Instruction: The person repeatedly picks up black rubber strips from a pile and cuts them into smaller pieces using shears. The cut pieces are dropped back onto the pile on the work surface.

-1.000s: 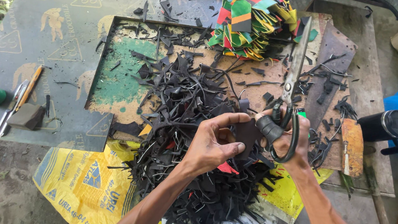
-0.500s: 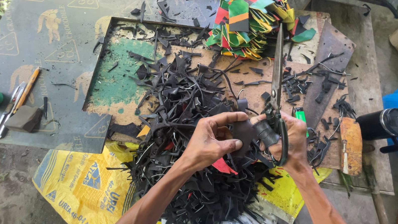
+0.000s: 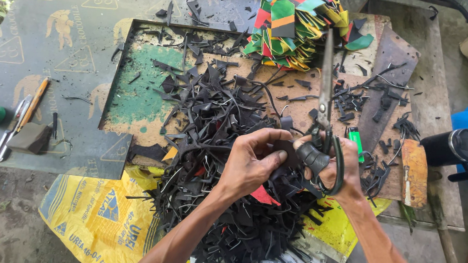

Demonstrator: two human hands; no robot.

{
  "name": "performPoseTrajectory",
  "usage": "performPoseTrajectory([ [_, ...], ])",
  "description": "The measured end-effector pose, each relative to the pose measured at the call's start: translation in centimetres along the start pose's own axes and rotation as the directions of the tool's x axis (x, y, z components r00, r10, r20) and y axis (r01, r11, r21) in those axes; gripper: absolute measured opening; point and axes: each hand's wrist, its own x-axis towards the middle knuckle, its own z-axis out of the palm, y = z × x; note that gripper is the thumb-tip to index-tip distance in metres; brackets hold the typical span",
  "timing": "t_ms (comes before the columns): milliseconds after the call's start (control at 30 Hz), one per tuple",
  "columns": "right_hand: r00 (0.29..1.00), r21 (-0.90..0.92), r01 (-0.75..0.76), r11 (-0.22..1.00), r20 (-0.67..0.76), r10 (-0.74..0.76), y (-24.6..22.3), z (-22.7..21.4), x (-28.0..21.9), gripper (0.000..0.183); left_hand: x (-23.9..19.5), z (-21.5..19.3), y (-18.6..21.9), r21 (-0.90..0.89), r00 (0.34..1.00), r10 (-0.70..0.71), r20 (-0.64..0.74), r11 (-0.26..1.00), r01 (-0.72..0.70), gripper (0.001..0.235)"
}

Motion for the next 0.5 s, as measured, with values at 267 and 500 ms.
performPoseTrajectory([
  [267, 0.979, 0.041, 0.186, 0.982, 0.078, -0.189, 0.5, -0.4, -0.5, 0.033, 0.2, 1.1, -0.4, -0.087, 0.996, 0.032, -0.082, 0.995, -0.039, 0.033],
  [500, 0.991, -0.107, 0.109, 0.988, 0.088, -0.1, 0.4, -0.5, 0.0, 0.016, -0.6, 2.3, 2.2, 0.183, 0.989, 0.031, -0.147, 0.983, -0.004, 0.033],
])
